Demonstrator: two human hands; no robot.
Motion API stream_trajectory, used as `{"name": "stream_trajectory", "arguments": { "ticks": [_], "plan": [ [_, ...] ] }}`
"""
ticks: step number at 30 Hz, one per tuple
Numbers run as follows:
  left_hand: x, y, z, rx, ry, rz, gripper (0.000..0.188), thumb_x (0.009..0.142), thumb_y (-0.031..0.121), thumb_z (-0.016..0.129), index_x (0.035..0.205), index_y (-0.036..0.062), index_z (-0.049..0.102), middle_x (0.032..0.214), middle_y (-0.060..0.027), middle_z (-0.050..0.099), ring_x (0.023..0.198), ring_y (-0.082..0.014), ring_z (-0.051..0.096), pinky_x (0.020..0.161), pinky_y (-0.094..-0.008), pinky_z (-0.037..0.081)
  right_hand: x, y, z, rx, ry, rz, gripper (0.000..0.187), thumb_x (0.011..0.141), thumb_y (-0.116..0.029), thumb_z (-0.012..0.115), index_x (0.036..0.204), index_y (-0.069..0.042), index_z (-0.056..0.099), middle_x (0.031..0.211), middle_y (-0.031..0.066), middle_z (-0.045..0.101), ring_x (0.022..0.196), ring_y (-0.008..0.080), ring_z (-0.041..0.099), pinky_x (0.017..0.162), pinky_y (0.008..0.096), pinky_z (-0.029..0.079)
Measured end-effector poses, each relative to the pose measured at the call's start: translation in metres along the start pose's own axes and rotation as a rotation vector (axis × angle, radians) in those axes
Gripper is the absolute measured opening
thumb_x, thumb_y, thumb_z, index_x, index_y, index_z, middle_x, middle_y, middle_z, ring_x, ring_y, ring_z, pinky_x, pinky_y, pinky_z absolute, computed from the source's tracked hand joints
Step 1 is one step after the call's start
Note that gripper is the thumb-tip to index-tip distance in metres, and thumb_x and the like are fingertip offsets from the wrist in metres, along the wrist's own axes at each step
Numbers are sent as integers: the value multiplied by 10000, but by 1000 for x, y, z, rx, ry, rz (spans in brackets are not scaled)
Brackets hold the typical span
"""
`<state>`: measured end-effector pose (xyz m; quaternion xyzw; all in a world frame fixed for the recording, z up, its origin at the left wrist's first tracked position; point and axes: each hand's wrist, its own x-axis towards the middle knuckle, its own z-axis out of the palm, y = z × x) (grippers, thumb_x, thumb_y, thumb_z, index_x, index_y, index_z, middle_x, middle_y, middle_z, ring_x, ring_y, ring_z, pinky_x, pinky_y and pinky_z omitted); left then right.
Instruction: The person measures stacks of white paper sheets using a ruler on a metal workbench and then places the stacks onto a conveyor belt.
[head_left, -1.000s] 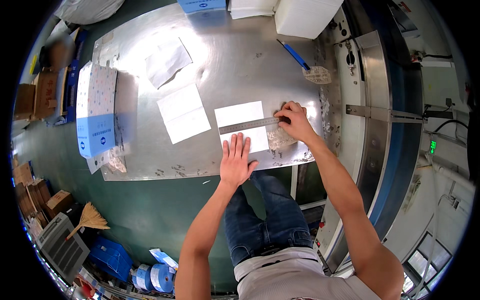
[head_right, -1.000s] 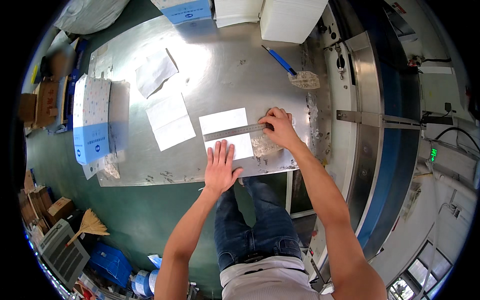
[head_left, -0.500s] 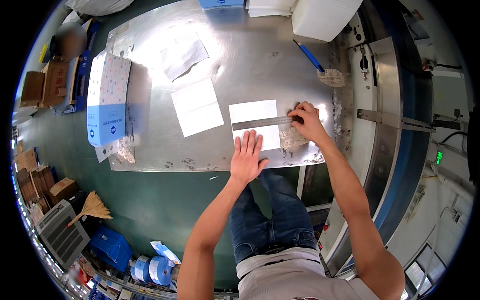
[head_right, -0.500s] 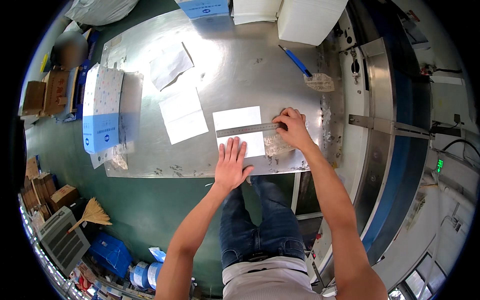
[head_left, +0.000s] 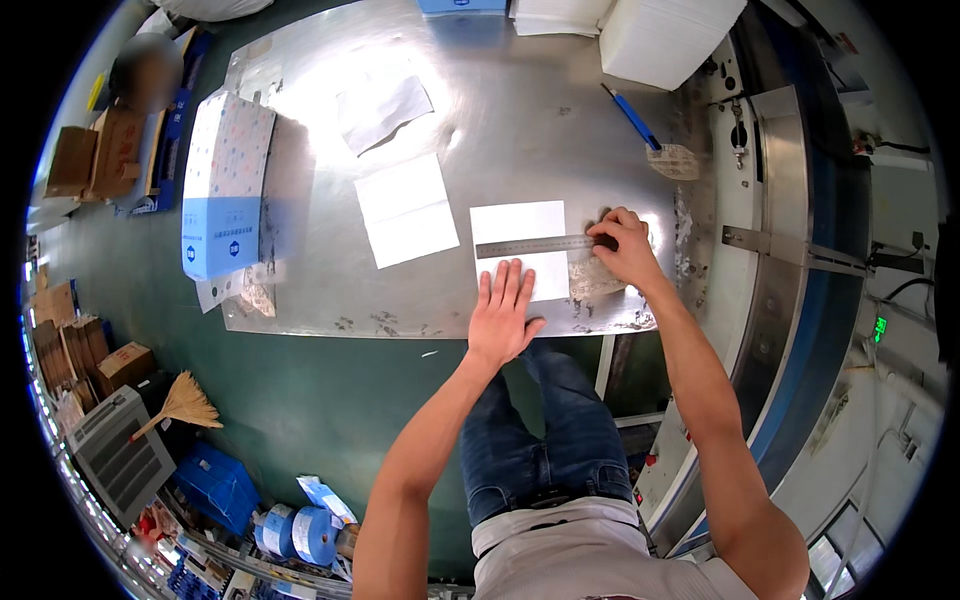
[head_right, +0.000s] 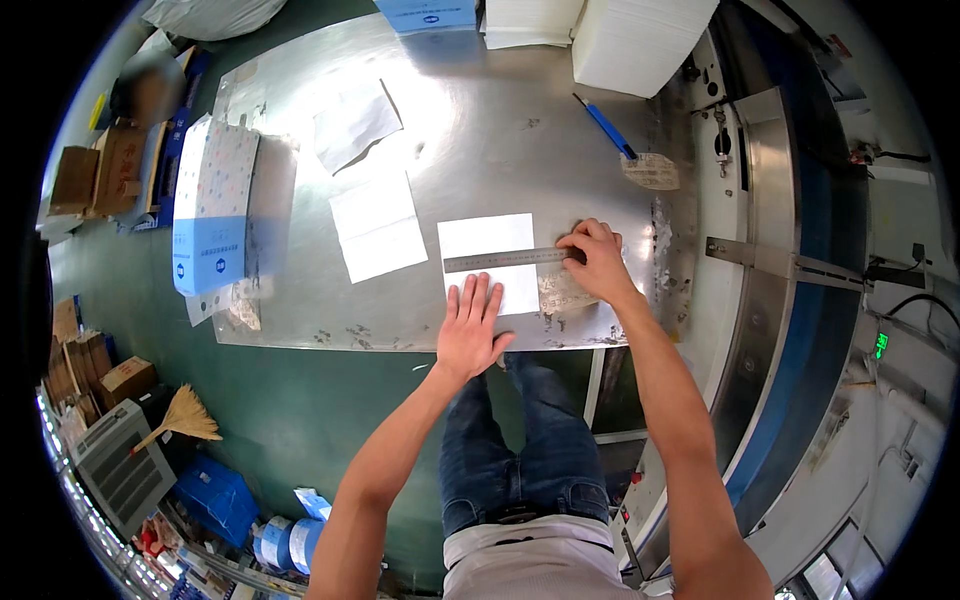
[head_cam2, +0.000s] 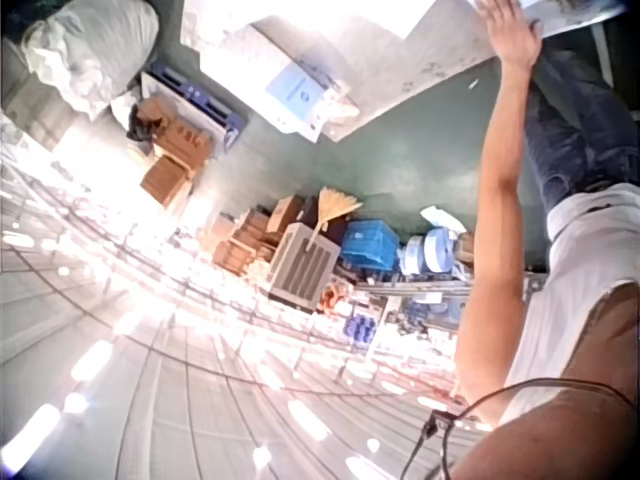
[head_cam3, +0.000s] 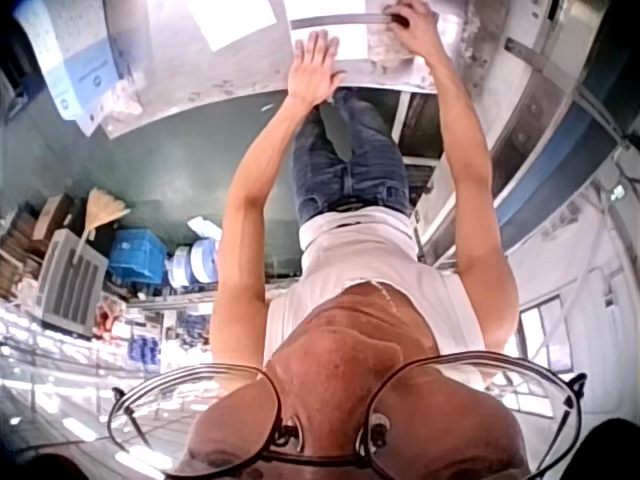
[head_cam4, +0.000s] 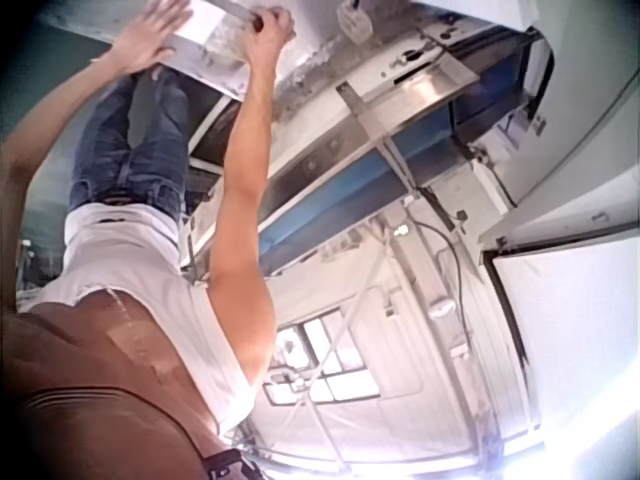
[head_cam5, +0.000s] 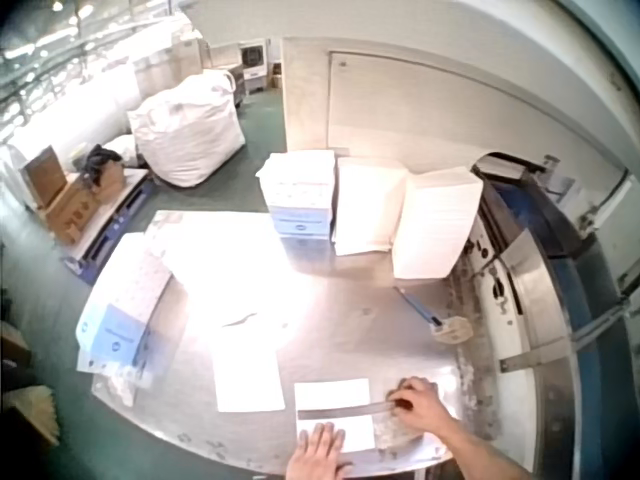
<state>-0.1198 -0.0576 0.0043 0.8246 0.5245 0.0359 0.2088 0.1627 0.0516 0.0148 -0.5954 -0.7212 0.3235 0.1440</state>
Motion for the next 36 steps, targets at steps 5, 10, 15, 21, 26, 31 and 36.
{"name": "stream_trajectory", "arguments": {
  "ticks": [5,10,15,21,26,31,36],
  "plan": [
    [0,0,-3,4,-10,-1,894,931,562,648,1613,54,371,1680,-207,317,1565,-390,266,1282,-584,185,0,-2,0,-9,-7,12,291,760,-88,770,1044,-152,772,1101,38,587,1170,247,543,1046,430,333],
    [1,1,-4,4,-22,-7,900,930,571,644,1615,55,368,1682,-206,315,1568,-388,259,1284,-583,183,1,-4,-2,-19,-11,3,291,761,-85,770,1045,-148,775,1103,40,587,1170,252,542,1044,433,334],
    [0,1,-2,13,-14,-4,904,934,579,633,1619,56,362,1687,-203,308,1578,-384,243,1288,-582,171,1,-4,-1,-28,-13,-5,297,760,-82,782,1048,-155,778,1099,37,584,1162,249,539,1038,438,333],
    [0,0,-3,15,-35,-12,906,940,588,618,1624,56,355,1691,-201,302,1583,-383,234,1290,-582,160,1,-5,2,-37,-6,-9,293,763,-101,793,1048,-169,781,1097,29,580,1151,250,537,1035,444,327],
    [0,0,-1,-9,0,17,908,941,580,621,1611,25,365,1679,-245,303,1567,-429,252,1276,-610,166,1,-3,3,-32,8,-14,291,756,-114,795,1039,-180,782,1096,28,580,1153,250,538,1027,446,326],
    [0,0,1,-27,-9,7,911,942,569,628,1616,21,355,1690,-248,280,1573,-433,240,1277,-610,158,2,2,7,-25,18,-24,292,743,-107,788,1021,-198,782,1088,24,582,1153,249,539,1017,439,326],
    [2,2,-1,-14,-38,-8,926,926,563,647,1615,17,356,1688,-256,279,1571,-438,242,1277,-608,161,2,-1,3,-37,10,-6,289,745,-105,775,1017,-201,783,1074,25,580,1144,250,540,1000,439,335]
  ]
}}
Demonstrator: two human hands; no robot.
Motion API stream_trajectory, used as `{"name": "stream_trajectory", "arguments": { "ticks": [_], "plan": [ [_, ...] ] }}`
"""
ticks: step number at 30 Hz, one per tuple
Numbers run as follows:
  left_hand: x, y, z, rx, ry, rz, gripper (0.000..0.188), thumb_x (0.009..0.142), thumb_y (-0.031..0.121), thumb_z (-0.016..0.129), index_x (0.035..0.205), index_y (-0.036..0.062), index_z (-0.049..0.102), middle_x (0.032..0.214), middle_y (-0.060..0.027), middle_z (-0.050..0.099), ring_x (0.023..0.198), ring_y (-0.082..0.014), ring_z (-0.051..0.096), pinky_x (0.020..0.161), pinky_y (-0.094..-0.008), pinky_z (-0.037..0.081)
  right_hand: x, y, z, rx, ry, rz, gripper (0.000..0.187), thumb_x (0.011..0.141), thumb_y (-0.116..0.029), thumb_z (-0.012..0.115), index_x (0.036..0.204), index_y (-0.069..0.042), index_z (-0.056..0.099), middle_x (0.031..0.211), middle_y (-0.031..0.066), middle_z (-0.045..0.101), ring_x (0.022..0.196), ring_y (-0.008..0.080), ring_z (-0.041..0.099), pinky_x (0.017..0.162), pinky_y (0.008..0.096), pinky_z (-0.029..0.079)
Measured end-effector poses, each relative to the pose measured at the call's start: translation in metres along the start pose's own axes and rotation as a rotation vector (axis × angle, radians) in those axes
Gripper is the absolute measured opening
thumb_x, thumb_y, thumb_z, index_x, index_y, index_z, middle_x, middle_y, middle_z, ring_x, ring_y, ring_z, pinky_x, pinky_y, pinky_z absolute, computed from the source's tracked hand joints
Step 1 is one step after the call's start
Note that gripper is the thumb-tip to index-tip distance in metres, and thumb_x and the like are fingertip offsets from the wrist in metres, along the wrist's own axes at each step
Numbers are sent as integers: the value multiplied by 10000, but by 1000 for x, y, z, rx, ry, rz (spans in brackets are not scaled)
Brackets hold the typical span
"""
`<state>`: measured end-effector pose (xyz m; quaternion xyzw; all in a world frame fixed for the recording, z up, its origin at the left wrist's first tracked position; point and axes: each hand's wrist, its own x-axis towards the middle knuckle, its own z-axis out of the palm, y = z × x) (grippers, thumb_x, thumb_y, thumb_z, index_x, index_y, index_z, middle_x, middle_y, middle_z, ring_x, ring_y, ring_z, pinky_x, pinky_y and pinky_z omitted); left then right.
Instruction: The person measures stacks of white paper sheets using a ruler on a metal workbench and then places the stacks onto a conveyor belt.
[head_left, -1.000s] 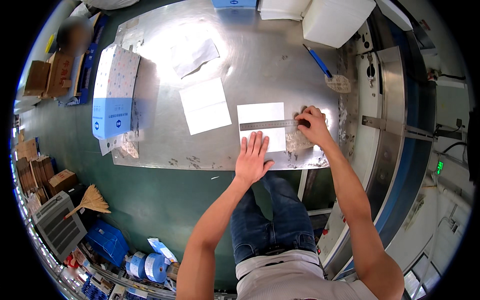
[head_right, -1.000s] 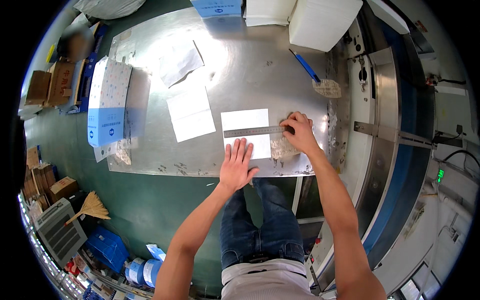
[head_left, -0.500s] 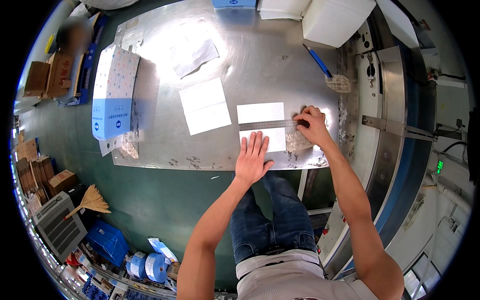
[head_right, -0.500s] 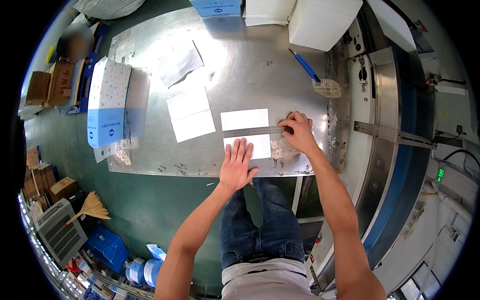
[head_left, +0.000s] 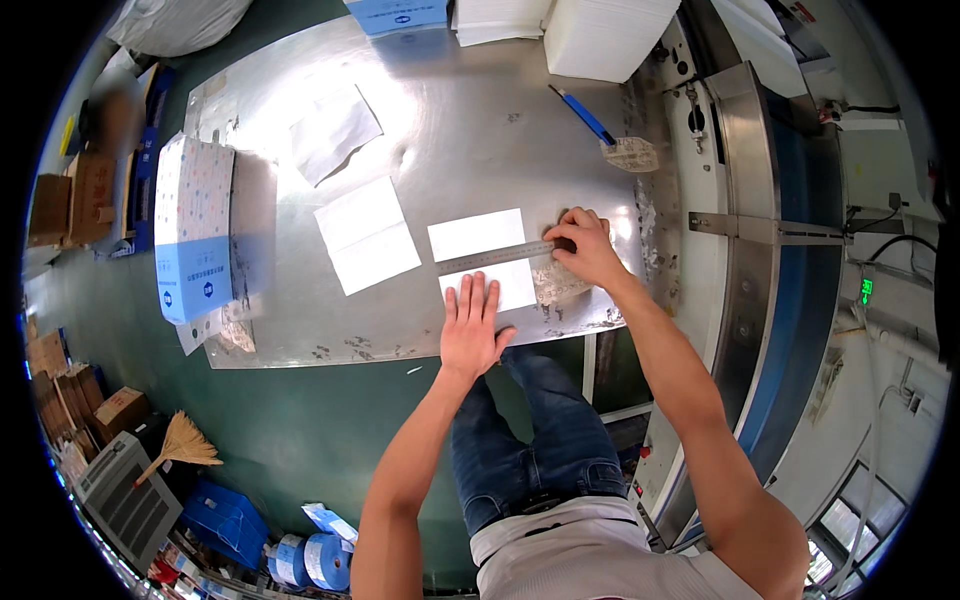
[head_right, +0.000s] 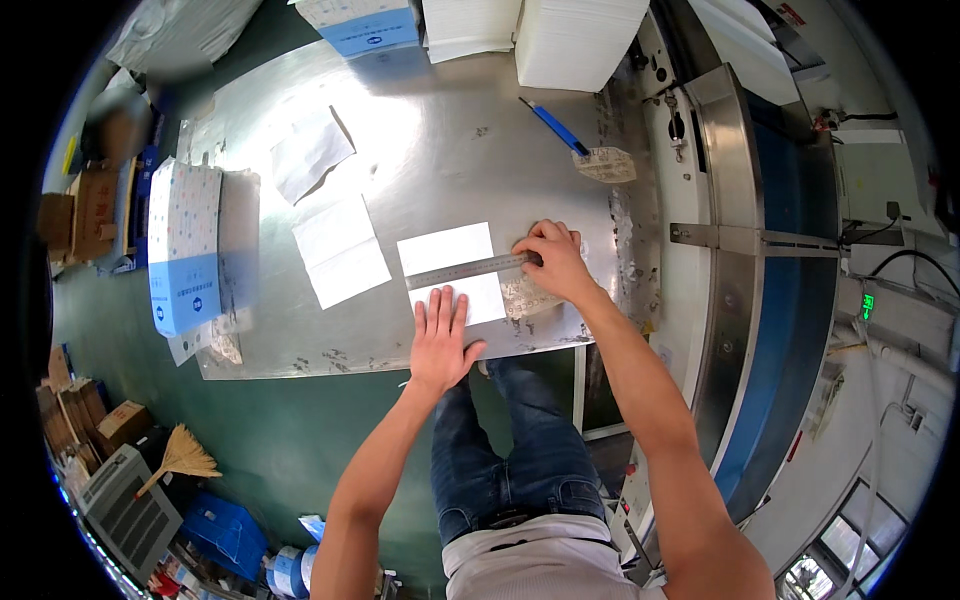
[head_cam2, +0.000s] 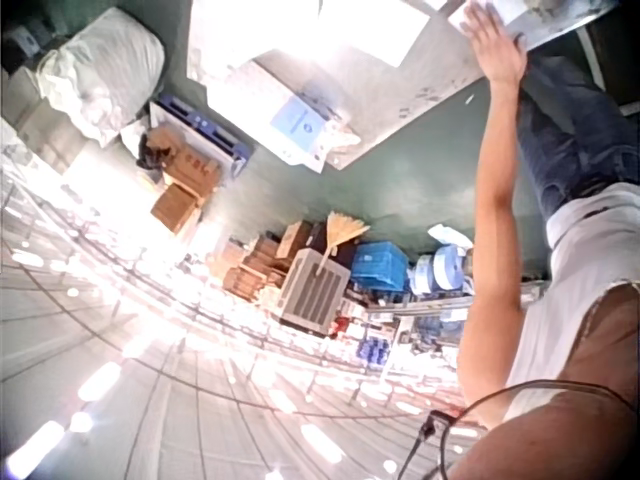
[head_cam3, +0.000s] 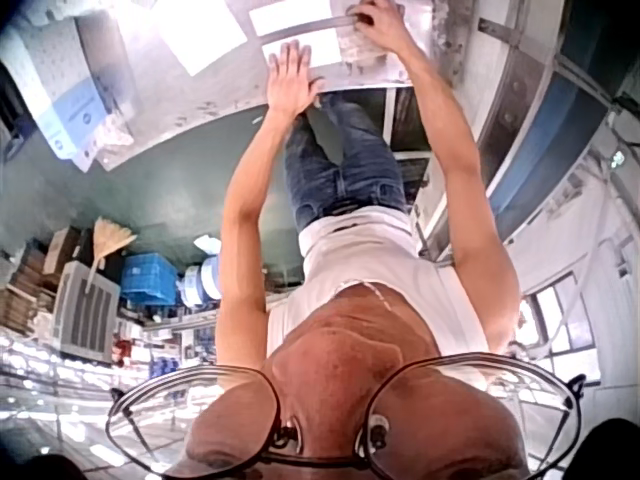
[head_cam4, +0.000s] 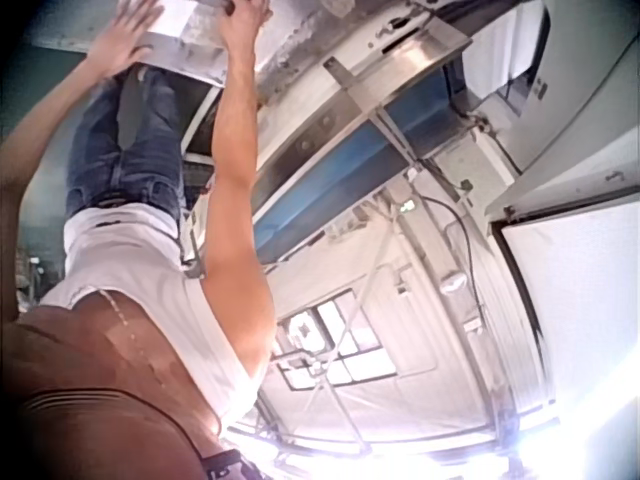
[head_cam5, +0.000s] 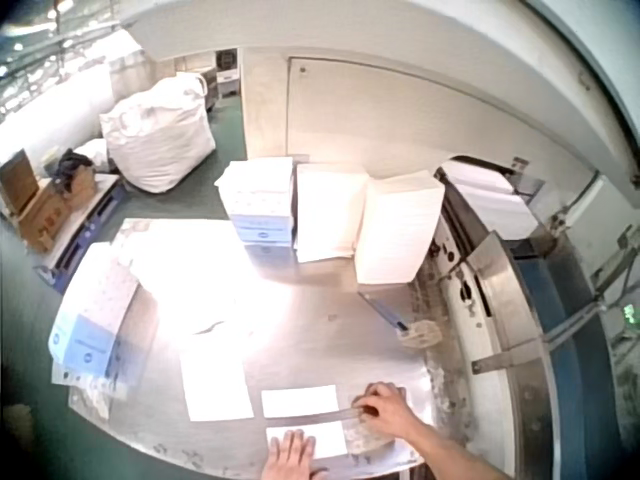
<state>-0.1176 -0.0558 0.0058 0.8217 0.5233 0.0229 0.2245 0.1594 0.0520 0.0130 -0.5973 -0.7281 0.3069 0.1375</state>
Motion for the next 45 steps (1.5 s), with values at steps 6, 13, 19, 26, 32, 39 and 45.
{"name": "stream_trajectory", "arguments": {
  "ticks": [6,13,19,26,32,39,45],
  "plan": [
    [1,2,-2,20,11,12,927,918,561,656,1609,17,365,1680,-258,291,1569,-439,246,1274,-610,174,0,-1,-2,-2,-5,16,284,752,-98,758,1018,-198,781,1080,34,582,1155,257,539,1000,444,340],
    [0,1,-3,5,22,15,920,915,544,670,1605,16,369,1676,-257,297,1567,-440,248,1273,-611,178,2,-5,-1,-15,-29,56,279,748,-105,759,1012,-193,776,1127,34,596,1194,263,534,1022,454,339],
    [-1,0,-3,-15,45,21,913,920,536,669,1607,17,363,1671,-249,309,1565,-436,252,1269,-614,186,2,-11,-1,-49,-42,90,283,743,-106,758,1013,-189,759,1137,34,599,1194,273,532,1034,459,349],
    [-4,0,-8,-27,62,17,926,918,544,669,1611,18,353,1680,-236,298,1560,-427,262,1271,-605,193,3,-22,1,-109,-48,111,252,772,-103,776,1010,-152,711,1142,43,592,1179,290,537,1033,463,359],
    [-3,3,-18,25,50,38,835,906,478,702,1568,48,427,1616,-196,398,1511,-383,354,1238,-570,275,-5,-16,-4,28,-80,133,202,801,-100,751,984,-112,668,979,74,679,1068,303,613,1021,471,358],
    [-23,-20,-17,-67,36,176,161,918,194,692,1042,91,694,1054,-68,666,1057,-305,634,907,-471,495,-56,9,-7,538,258,330,202,859,32,729,1004,-36,607,887,4,606,798,104,554,748,269,478],
    [-16,-59,-126,-402,726,-239,99,913,71,688,1009,50,681,1028,-151,677,980,-377,647,826,-471,522,-91,-6,-17,753,323,465,250,863,97,714,1019,-50,586,890,-4,606,796,99,563,760,255,471]
  ]
}}
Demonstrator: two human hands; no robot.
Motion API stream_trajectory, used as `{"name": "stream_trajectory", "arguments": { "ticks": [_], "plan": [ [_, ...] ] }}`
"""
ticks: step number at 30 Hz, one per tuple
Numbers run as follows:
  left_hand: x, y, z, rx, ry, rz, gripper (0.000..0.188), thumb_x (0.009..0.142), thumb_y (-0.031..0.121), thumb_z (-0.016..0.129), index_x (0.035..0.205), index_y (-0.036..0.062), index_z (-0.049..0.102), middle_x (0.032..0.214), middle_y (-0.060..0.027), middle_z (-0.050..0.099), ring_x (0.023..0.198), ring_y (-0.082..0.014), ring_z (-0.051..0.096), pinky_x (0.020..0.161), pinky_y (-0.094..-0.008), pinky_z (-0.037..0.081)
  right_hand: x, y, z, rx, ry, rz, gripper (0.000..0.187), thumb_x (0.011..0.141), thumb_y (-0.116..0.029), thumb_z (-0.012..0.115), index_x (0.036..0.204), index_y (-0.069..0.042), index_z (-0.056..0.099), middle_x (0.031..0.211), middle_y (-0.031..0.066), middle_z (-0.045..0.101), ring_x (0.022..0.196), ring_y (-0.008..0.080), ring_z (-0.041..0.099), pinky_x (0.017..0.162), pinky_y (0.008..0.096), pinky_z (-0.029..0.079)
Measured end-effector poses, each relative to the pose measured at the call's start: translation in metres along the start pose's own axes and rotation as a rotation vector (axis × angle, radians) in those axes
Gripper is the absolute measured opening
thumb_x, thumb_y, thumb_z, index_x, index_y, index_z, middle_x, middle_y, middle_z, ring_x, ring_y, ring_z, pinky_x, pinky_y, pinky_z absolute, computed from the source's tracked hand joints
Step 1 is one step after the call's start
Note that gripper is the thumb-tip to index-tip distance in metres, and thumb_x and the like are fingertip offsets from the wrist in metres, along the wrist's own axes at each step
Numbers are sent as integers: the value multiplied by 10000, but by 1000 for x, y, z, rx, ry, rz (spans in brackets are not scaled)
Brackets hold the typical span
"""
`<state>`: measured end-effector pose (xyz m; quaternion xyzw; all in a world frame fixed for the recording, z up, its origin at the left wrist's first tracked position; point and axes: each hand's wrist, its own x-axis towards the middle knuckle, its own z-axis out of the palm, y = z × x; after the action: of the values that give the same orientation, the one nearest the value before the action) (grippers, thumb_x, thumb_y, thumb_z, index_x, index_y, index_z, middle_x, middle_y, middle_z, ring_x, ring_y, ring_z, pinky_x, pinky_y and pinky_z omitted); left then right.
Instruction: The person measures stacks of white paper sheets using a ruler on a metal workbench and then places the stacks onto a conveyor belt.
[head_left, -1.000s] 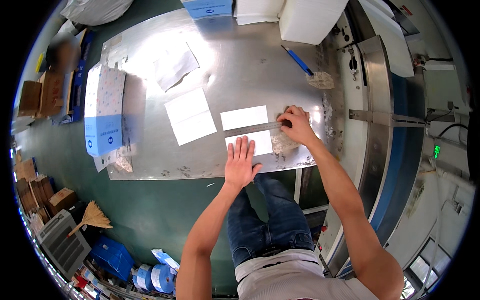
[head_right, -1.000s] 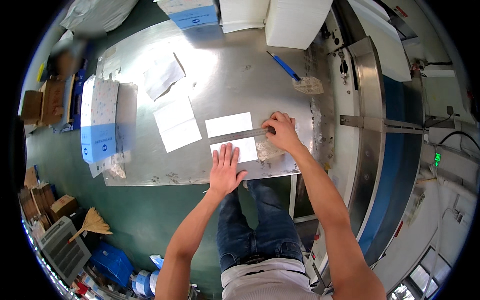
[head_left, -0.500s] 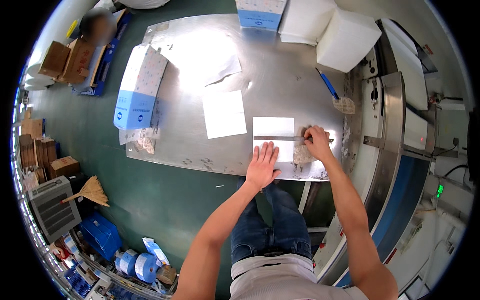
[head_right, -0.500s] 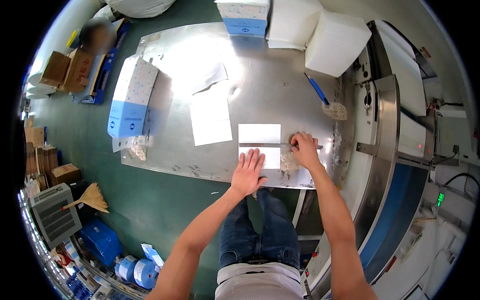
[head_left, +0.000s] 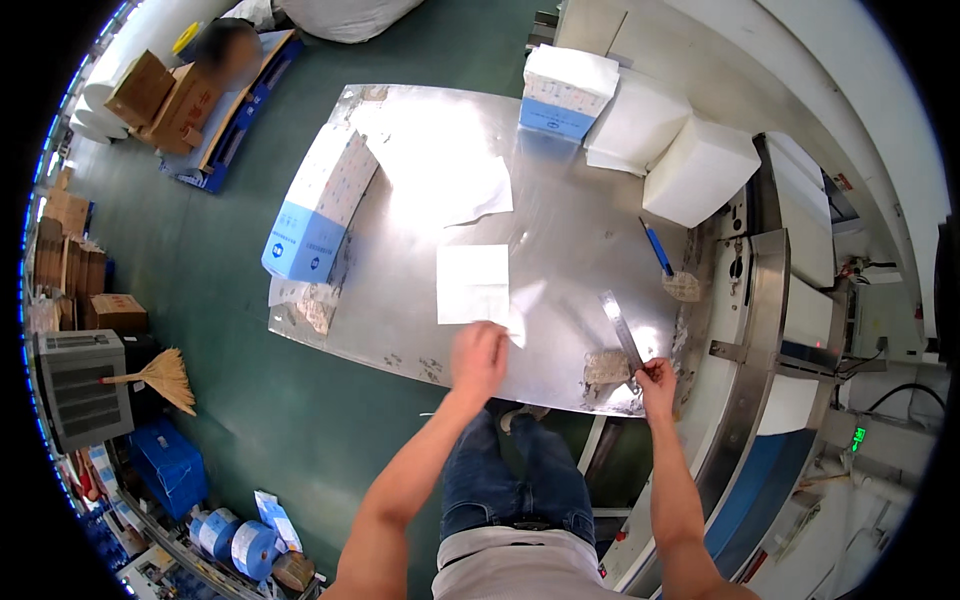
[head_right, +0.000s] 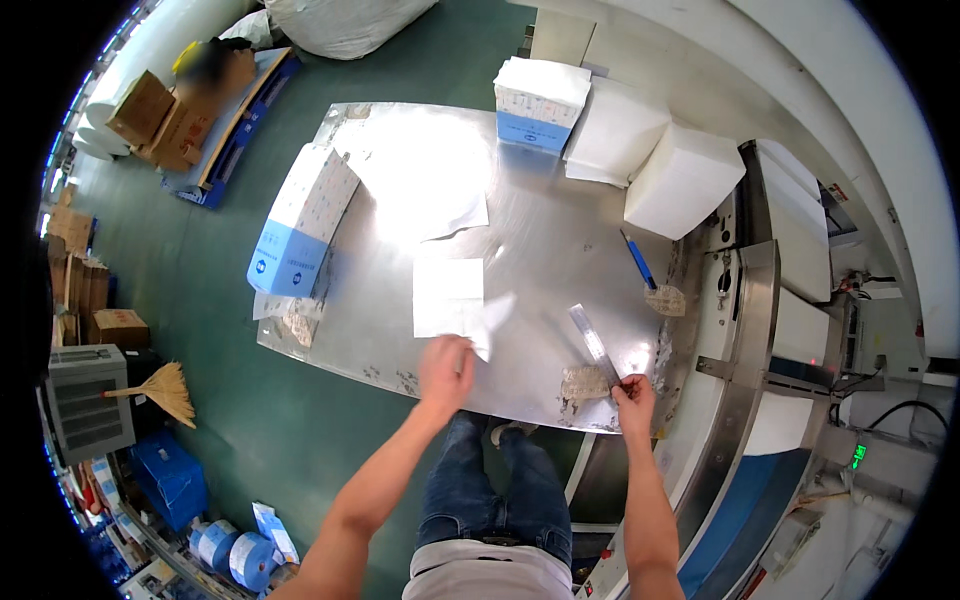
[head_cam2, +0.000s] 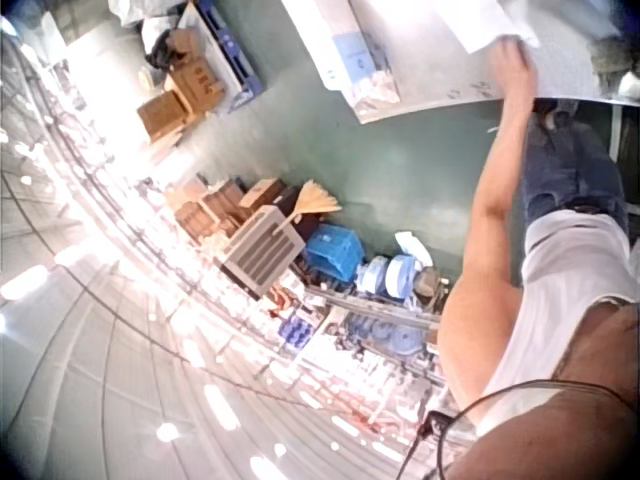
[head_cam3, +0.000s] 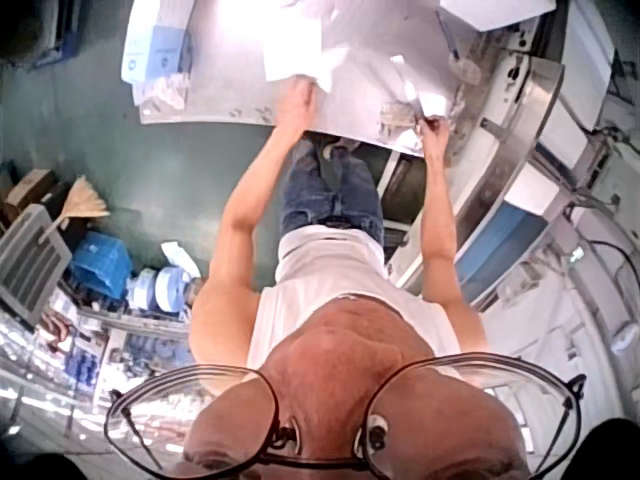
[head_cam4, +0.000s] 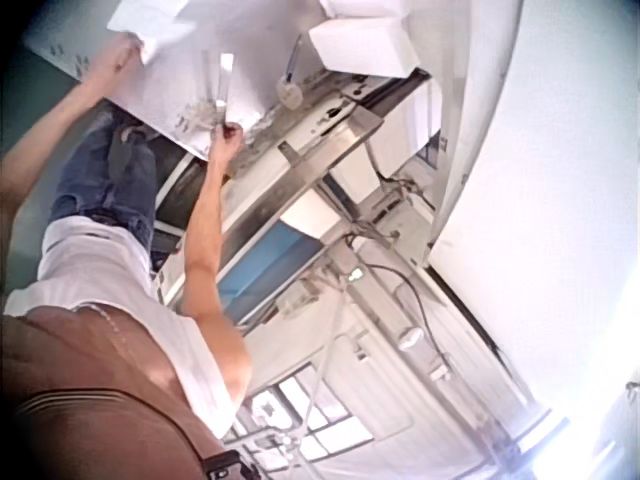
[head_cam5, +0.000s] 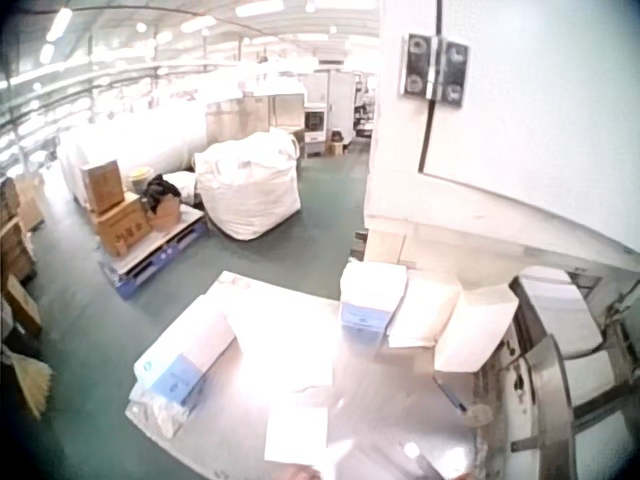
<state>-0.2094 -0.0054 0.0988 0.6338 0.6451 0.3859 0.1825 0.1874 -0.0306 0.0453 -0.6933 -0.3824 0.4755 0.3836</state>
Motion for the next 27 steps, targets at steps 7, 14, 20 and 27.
{"name": "stream_trajectory", "arguments": {
  "ticks": [7,14,20,27],
  "plan": [
    [45,-72,-1,390,-150,146,234,899,163,704,1115,78,680,1293,-128,646,1240,-357,575,1027,-507,444,-17,13,24,149,1,77,273,870,125,688,1032,-65,578,896,-12,609,792,85,569,735,240,470],
    [67,-102,7,422,-489,41,525,897,350,743,1300,41,611,1464,-173,550,1414,-355,467,1160,-546,371,-31,2,45,90,9,102,300,838,127,713,1046,-54,596,920,-13,619,826,89,587,789,242,490],
    [152,-98,32,506,-170,167,703,863,318,811,1456,77,519,1512,-173,512,1453,-363,425,1178,-572,343,-27,23,40,18,84,140,339,827,96,745,1110,-30,606,949,32,659,859,123,633,824,280,534],
    [263,-168,13,331,-172,-303,302,933,179,730,1185,12,720,1182,-193,742,1063,-360,710,953,-494,535,-34,-2,76,4,59,168,341,818,88,754,1120,-8,628,910,28,661,837,125,636,805,288,548]
  ]
}}
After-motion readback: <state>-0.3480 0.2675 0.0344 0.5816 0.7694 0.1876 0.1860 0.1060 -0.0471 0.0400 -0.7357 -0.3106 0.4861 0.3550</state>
